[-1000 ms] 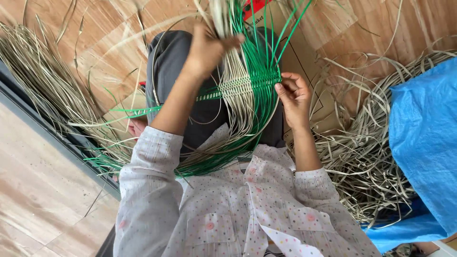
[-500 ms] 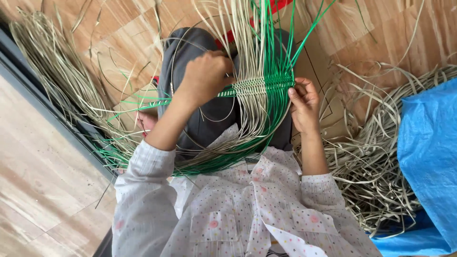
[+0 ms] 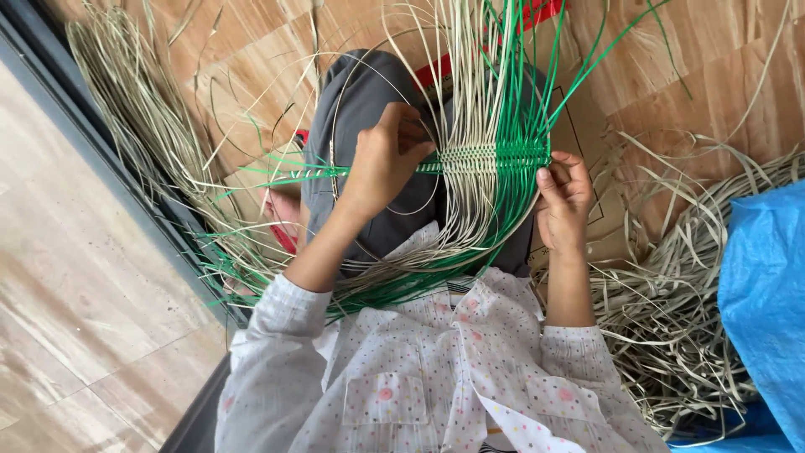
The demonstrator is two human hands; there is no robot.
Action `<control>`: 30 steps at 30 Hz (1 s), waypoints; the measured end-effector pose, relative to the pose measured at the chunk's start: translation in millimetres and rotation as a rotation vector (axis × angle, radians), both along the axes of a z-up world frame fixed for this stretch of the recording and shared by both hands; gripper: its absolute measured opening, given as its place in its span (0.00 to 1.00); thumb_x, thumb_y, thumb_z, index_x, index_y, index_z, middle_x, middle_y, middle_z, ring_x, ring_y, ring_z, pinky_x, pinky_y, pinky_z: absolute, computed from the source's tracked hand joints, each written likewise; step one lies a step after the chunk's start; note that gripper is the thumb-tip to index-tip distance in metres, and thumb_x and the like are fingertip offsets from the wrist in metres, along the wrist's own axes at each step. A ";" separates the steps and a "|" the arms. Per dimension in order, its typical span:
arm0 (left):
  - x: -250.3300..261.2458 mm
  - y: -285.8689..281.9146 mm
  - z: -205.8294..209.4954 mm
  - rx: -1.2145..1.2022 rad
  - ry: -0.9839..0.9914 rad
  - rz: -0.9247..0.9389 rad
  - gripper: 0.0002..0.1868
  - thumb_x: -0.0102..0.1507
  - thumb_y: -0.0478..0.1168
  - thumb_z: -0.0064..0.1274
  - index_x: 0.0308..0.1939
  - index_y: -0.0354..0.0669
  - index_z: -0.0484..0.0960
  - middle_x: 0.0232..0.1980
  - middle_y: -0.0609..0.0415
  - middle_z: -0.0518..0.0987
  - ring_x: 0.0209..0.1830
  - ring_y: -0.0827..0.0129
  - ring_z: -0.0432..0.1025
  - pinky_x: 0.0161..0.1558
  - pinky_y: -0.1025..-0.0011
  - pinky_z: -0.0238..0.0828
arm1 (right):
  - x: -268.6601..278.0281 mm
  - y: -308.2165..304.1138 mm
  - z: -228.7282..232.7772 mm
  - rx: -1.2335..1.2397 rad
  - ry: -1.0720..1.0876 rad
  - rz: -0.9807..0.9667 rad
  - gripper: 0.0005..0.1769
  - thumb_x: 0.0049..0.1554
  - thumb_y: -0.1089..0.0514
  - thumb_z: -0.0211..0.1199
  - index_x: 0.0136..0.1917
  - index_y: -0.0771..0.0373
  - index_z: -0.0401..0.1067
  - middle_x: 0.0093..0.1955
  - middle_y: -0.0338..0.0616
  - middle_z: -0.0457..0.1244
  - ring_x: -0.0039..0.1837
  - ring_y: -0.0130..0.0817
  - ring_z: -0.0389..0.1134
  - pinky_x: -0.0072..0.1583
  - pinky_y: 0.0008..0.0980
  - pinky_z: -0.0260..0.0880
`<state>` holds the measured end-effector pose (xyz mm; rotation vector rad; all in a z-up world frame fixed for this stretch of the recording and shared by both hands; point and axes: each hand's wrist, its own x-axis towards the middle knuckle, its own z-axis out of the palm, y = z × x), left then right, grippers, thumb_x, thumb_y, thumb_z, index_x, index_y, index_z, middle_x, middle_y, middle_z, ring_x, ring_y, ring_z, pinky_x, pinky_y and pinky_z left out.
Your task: The person is weaving green and natural-colored fibers together to create a patterned mat.
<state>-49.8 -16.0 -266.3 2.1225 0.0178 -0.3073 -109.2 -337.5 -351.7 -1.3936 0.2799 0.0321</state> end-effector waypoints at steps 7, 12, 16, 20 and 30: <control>-0.6 -16.6 -21.6 -0.267 -0.186 0.276 0.30 0.58 0.28 0.60 0.61 0.46 0.63 0.31 0.47 0.82 0.31 0.53 0.80 0.34 0.59 0.77 | -0.2 1.4 -4.2 -0.022 0.002 -0.011 0.16 0.64 0.66 0.61 0.64 0.61 0.64 0.53 0.41 0.68 0.57 0.25 0.69 0.60 0.24 0.70; -7.1 -24.3 -18.5 -0.383 -0.199 0.286 0.37 0.64 0.27 0.56 0.71 0.47 0.53 0.39 0.46 0.82 0.37 0.54 0.81 0.38 0.61 0.80 | 1.6 24.7 38.8 -0.299 -0.044 -0.033 0.15 0.64 0.66 0.63 0.63 0.62 0.66 0.55 0.41 0.66 0.56 0.23 0.65 0.59 0.25 0.67; -9.0 -29.5 -49.8 -0.302 -0.124 0.169 0.32 0.60 0.28 0.60 0.64 0.43 0.64 0.38 0.47 0.84 0.37 0.56 0.82 0.37 0.64 0.83 | 21.9 54.3 86.7 -0.877 -0.321 0.045 0.12 0.61 0.67 0.68 0.57 0.60 0.72 0.61 0.43 0.59 0.59 0.41 0.64 0.57 0.40 0.64; -2.7 -36.2 -58.8 -0.125 -0.160 0.033 0.11 0.58 0.31 0.64 0.44 0.38 0.84 0.32 0.51 0.81 0.31 0.59 0.80 0.29 0.68 0.80 | 43.8 65.1 74.2 -0.819 -0.528 0.291 0.10 0.59 0.72 0.65 0.52 0.62 0.79 0.52 0.46 0.66 0.54 0.47 0.69 0.55 0.42 0.68; -4.7 -30.1 -51.6 -0.104 -0.228 0.014 0.05 0.58 0.35 0.65 0.31 0.44 0.82 0.27 0.57 0.74 0.27 0.58 0.77 0.28 0.69 0.73 | 64.7 99.0 61.8 -1.282 -0.553 0.648 0.18 0.55 0.65 0.62 0.58 0.54 0.77 0.52 0.38 0.59 0.52 0.44 0.63 0.43 0.45 0.67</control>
